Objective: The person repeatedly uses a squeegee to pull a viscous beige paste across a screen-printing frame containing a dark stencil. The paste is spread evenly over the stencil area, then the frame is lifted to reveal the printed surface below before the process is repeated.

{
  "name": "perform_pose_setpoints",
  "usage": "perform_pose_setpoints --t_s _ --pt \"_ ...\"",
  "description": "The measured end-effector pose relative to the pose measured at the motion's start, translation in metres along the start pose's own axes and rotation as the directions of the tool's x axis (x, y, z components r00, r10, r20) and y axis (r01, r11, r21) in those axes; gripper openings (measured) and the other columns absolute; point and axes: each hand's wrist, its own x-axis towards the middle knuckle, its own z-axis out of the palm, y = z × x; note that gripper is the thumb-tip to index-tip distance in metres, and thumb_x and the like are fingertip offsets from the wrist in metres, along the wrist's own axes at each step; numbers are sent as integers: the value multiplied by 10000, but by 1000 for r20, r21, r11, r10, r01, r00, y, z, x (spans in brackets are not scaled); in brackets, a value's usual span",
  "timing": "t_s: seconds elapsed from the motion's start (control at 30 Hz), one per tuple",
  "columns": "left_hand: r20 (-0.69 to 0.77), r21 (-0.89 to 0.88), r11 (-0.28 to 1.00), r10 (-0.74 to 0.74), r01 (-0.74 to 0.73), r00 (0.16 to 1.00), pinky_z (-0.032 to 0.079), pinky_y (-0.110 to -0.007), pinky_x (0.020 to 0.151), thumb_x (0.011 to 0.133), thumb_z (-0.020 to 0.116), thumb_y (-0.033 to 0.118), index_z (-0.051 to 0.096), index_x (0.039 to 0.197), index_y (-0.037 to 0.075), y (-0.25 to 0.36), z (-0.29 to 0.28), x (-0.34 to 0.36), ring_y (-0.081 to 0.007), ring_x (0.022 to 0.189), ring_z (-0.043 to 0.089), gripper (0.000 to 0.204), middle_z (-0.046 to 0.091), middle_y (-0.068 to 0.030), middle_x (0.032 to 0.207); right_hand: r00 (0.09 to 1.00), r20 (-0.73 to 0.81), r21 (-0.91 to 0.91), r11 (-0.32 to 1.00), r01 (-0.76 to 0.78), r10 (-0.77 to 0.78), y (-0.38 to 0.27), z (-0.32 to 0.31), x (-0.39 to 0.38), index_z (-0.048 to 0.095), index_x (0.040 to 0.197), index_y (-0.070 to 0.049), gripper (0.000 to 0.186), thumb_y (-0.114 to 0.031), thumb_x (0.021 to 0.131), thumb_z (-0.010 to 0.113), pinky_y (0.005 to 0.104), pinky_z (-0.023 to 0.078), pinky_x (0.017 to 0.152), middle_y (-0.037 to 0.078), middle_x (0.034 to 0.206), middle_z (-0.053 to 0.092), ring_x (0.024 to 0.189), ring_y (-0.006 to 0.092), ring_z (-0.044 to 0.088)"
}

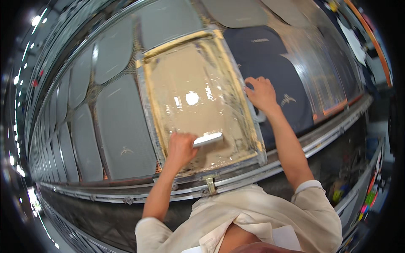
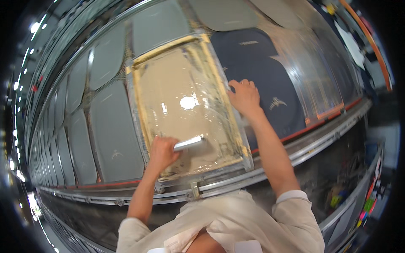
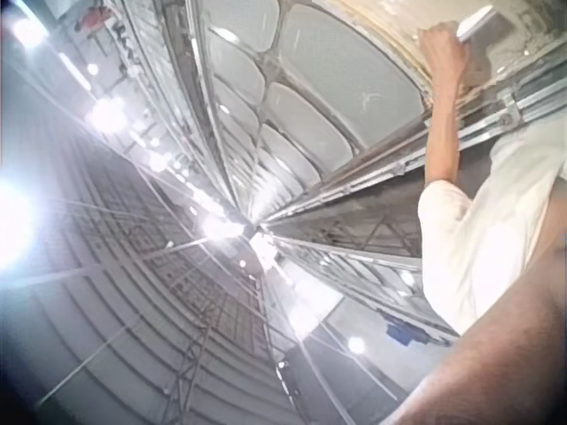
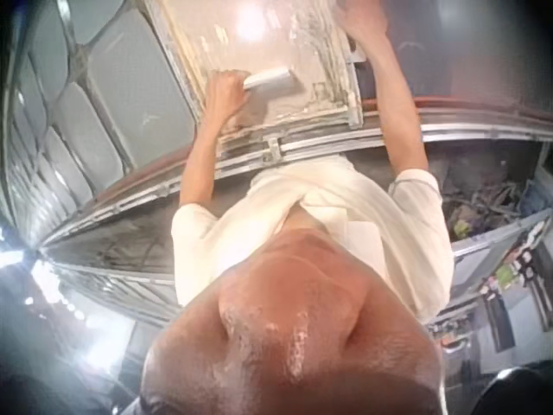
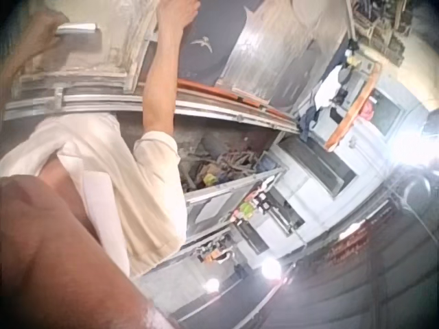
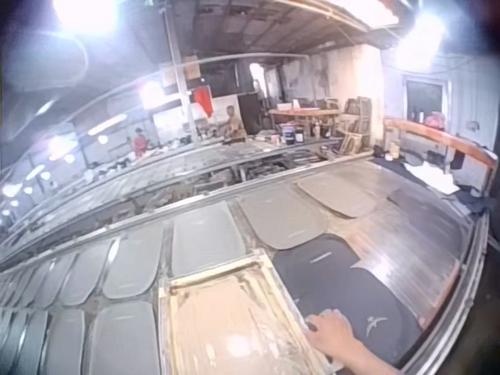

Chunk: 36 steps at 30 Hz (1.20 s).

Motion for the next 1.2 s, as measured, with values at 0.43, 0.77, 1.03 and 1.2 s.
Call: perform_pose_setpoints --t_s 0.43,0.77,1.03,1.2 --pt "-132 245 967 -33 65 991 537 -445 760 720 842 293 753 1049 92 -194 -189 334 -381 836 690 396 731 -166 867 817 284 19 854 519 -503 -137 58 344 712 1004 -21 424 -373 775 772 457 544 768 195 880 722 858 371 702" --pt "-143 268 963 21 18 989 540 -448 742 695 823 279 752 998 113 -199 -179 332 -371 815 690 353 731 -158 864 851 346 117 918 380 -396 -141 69 329 722 932 -27 291 -239 741 777 454 545 706 206 808 714 778 356 711" --pt "-275 215 974 132 -73 952 504 -449 679 639 807 110 747 821 99 -119 -93 156 -345 691 654 192 666 -128 695 798 164 119 815 568 -580 -126 78 130 630 796 -51 169 -124 691 741 490 493 729 190 707 630 737 409 637" --pt "-246 185 978 137 -92 960 450 -420 700 612 729 -3 722 803 91 -46 -39 21 -303 701 640 213 659 -79 726 825 196 139 847 512 -531 -135 58 -46 607 824 -59 222 -68 645 737 454 450 880 127 796 646 886 339 630"
